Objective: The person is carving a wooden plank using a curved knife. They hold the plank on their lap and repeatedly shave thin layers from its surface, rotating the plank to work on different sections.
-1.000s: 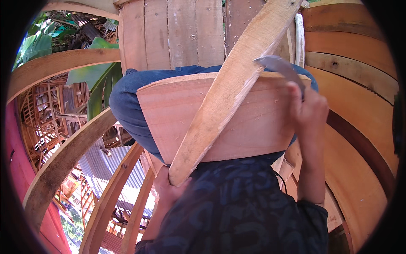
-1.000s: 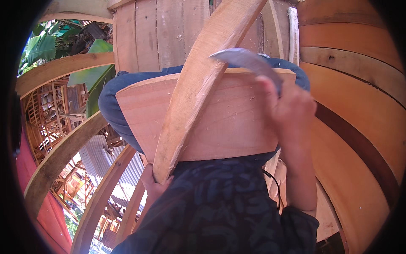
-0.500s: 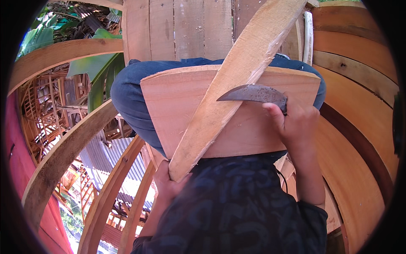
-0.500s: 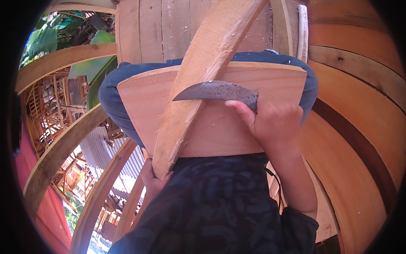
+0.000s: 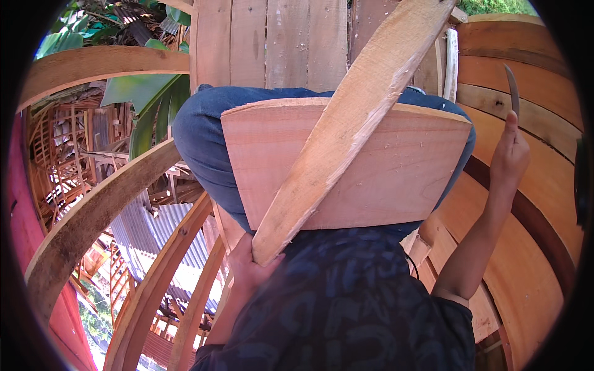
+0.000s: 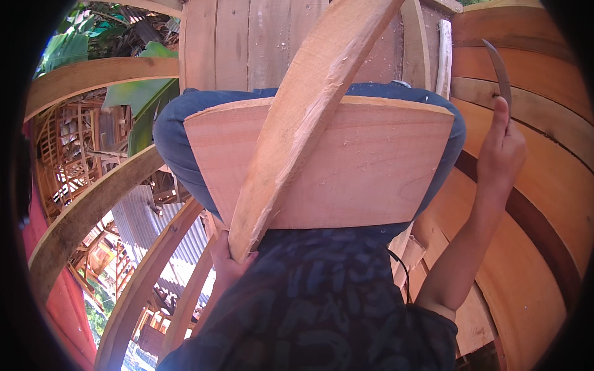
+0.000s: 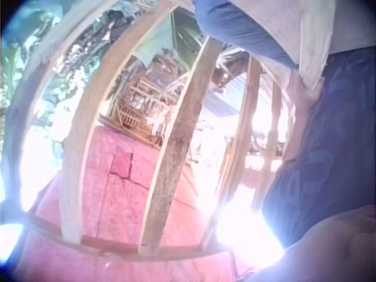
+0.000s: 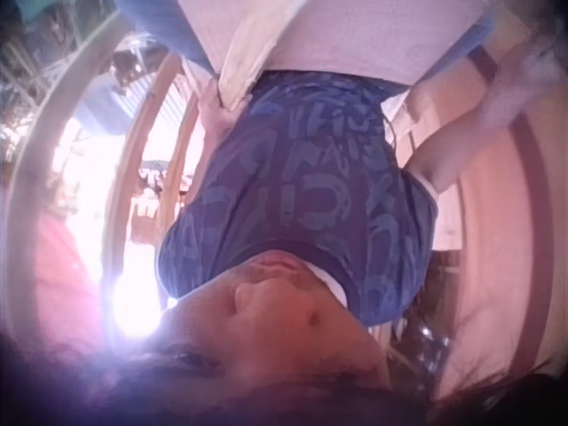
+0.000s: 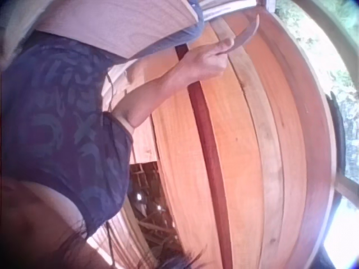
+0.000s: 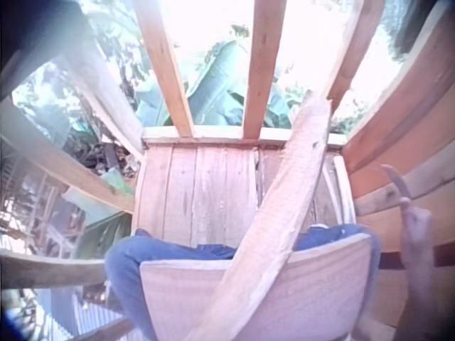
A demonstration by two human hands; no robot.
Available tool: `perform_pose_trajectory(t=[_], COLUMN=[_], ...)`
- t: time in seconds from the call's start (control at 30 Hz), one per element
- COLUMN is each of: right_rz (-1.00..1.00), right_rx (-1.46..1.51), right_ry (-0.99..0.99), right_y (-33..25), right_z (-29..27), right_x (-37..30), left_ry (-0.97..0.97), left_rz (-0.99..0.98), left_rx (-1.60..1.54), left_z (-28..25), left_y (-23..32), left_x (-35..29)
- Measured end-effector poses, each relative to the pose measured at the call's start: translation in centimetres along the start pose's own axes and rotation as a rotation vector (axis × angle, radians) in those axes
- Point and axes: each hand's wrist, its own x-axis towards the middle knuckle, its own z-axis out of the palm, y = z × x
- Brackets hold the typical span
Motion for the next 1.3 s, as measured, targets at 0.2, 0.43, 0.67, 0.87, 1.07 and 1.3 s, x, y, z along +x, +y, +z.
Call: perform_pose_trajectory(t=[0.2,0.43,0.67,0.87,1.07,1.3], right_rz=[-0.577,-0.6,0.007,-0.555,-0.6,-0.065], right_rx=[-0.044,-0.185,-0.065,-0.041,-0.172,0.045], right_ry=[-0.281,-0.142,-0.039,-0.27,-0.171,0.069], right_y=[-6.2,-5.0,2.4,-6.5,-5.3,2.3], right_z=[0.6,2.7,-1.1,0.7,2.3,0.1], right_x=[-9.2,-7.1,1.5,-8.8,-7.3,0.9], left_ry=[-0.042,-0.059,-0.092,-0.156,-0.152,-0.145], left_rz=[0.022,0.038,-0.001,0.043,0.023,0.068], left_rx=[-0.066,-0.126,-0.186,-0.176,-0.176,-0.09], left_z=[0.6,0.8,0.6,0.2,-0.4,0.8], left_y=[0.8,1.3,0.4,1.2,2.1,-1.4], left_x=[1.0,1.5,1.0,1.6,2.1,2.0])
